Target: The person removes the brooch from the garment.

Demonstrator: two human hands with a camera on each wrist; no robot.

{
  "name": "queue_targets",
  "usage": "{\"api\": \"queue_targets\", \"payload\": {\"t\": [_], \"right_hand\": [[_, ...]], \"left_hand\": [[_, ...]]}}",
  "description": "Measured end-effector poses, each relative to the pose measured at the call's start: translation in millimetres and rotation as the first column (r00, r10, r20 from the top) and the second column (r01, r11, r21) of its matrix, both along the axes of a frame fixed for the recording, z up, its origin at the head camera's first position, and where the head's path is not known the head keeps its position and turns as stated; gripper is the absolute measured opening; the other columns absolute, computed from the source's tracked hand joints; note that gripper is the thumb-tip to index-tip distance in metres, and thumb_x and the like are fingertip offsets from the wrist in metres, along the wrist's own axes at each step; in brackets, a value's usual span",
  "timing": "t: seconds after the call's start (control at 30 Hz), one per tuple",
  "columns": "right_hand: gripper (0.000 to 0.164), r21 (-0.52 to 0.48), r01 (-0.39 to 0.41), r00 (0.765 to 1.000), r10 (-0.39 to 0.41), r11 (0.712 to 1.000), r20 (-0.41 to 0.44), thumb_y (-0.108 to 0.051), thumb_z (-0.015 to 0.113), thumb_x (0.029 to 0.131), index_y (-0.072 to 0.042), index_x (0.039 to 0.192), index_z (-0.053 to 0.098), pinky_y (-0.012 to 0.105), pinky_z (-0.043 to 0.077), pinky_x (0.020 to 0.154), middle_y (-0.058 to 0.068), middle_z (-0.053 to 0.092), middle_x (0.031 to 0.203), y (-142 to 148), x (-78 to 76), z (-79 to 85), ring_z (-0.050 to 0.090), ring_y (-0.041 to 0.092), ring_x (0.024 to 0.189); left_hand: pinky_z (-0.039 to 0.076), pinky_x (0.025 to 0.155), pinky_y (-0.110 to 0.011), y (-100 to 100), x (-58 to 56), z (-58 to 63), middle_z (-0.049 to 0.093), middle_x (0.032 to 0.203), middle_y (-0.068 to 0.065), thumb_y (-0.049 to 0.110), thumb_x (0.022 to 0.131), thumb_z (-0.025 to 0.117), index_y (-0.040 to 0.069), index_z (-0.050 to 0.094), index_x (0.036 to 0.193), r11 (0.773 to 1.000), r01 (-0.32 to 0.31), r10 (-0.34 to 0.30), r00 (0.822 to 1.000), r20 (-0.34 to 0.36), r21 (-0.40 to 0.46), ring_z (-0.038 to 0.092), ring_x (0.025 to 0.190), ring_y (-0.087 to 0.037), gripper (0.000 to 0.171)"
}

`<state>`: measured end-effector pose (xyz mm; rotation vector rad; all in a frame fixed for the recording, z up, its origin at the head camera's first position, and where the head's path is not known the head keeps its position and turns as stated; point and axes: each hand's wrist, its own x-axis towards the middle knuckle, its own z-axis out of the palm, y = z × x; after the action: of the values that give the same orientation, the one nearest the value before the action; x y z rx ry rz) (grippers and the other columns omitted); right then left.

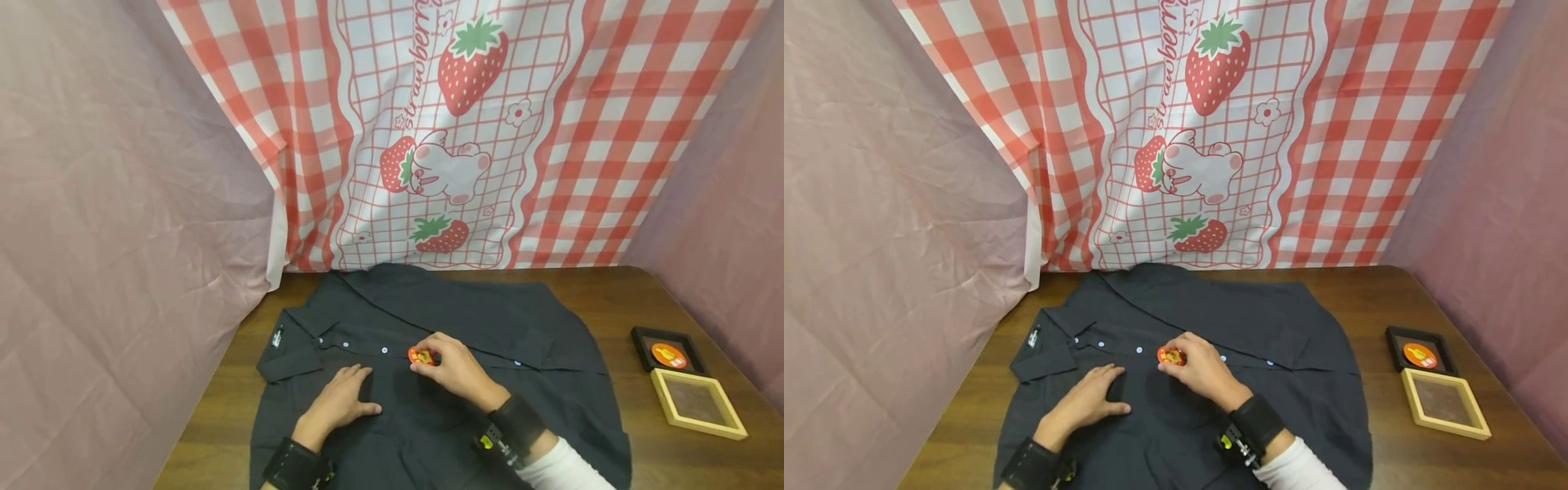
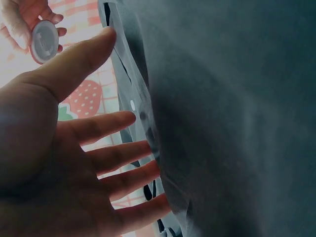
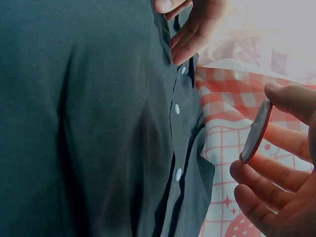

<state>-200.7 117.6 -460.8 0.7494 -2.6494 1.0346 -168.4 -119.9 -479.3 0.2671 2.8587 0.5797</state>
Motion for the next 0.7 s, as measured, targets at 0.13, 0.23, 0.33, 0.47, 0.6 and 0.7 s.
{"api": "queue_targets", "payload": {"t": [0.13,0.23,0.33,0.47,0.6,0.7], "right_hand": [[0.026,0.004,0.006,1.0,-0.006,1.0,0.015,-0.028,0.08,0.079,-0.015,0.101,0.073,0.026,0.05,0.072,-0.005,0.066,0.094,3.9,0.0,-1.1,0.059,0.012,0.082],[0.026,0.013,0.004,1.0,-0.004,1.0,0.012,-0.028,0.08,0.079,-0.015,0.101,0.073,0.026,0.05,0.072,-0.005,0.066,0.095,5.0,0.0,-2.4,0.06,0.013,0.083],[0.027,0.025,0.006,1.0,-0.006,1.0,0.013,-0.027,0.081,0.079,-0.016,0.102,0.073,0.027,0.05,0.071,-0.004,0.066,0.095,5.7,0.8,-4.1,0.061,0.014,0.083],[0.028,0.046,0.018,1.0,-0.019,0.999,0.021,-0.028,0.081,0.078,-0.016,0.102,0.073,0.025,0.048,0.069,-0.004,0.066,0.094,6.5,-0.1,-2.7,0.06,0.014,0.081],[0.028,0.055,0.036,0.999,-0.037,0.998,0.024,-0.028,0.082,0.077,-0.016,0.102,0.073,0.026,0.048,0.07,-0.004,0.066,0.094,7.4,-1.3,0.4,0.058,0.013,0.081],[0.028,0.052,0.054,0.998,-0.055,0.997,0.024,-0.027,0.082,0.077,-0.016,0.101,0.073,0.03,0.05,0.071,-0.003,0.066,0.097,8.5,-2.0,2.3,0.059,0.014,0.082]], "left_hand": [[0.039,0.108,-0.057,0.7,-0.1,2.6,0.048,0.144,-0.023,0.041,0.076,0.081,0.002,0.055,0.134,1.0,0.0,0.0,1.0,0.005,-0.018,0.042,0.135,-0.041,0.074],[0.039,0.106,-0.06,0.3,0.9,3.0,0.048,0.144,-0.023,0.042,0.077,0.08,0.003,0.055,0.134,1.0,-0.014,0.014,1.0,0.007,-0.028,0.042,0.135,-0.041,0.074],[0.04,0.104,-0.062,-0.4,3.6,0.2,0.048,0.144,-0.023,0.043,0.077,0.08,0.003,0.055,0.133,0.999,-0.021,0.021,1.0,0.001,-0.024,0.042,0.135,-0.042,0.073],[0.039,0.103,-0.064,-3.0,5.0,-0.4,0.046,0.146,-0.024,0.042,0.076,0.08,0.003,0.054,0.135,1.0,-0.011,0.011,1.0,-0.001,0.002,0.039,0.137,-0.044,0.075],[0.037,0.105,-0.065,-7.0,2.5,1.9,0.041,0.149,-0.024,0.041,0.077,0.08,0.003,0.051,0.138,1.0,0.005,-0.006,1.0,0.023,0.025,0.035,0.14,-0.045,0.077],[0.036,0.107,-0.063,-9.5,-0.4,4.6,0.039,0.151,-0.024,0.04,0.078,0.079,0.004,0.049,0.141,0.999,0.026,-0.027,0.999,0.026,0.034,0.033,0.141,-0.046,0.079]]}}
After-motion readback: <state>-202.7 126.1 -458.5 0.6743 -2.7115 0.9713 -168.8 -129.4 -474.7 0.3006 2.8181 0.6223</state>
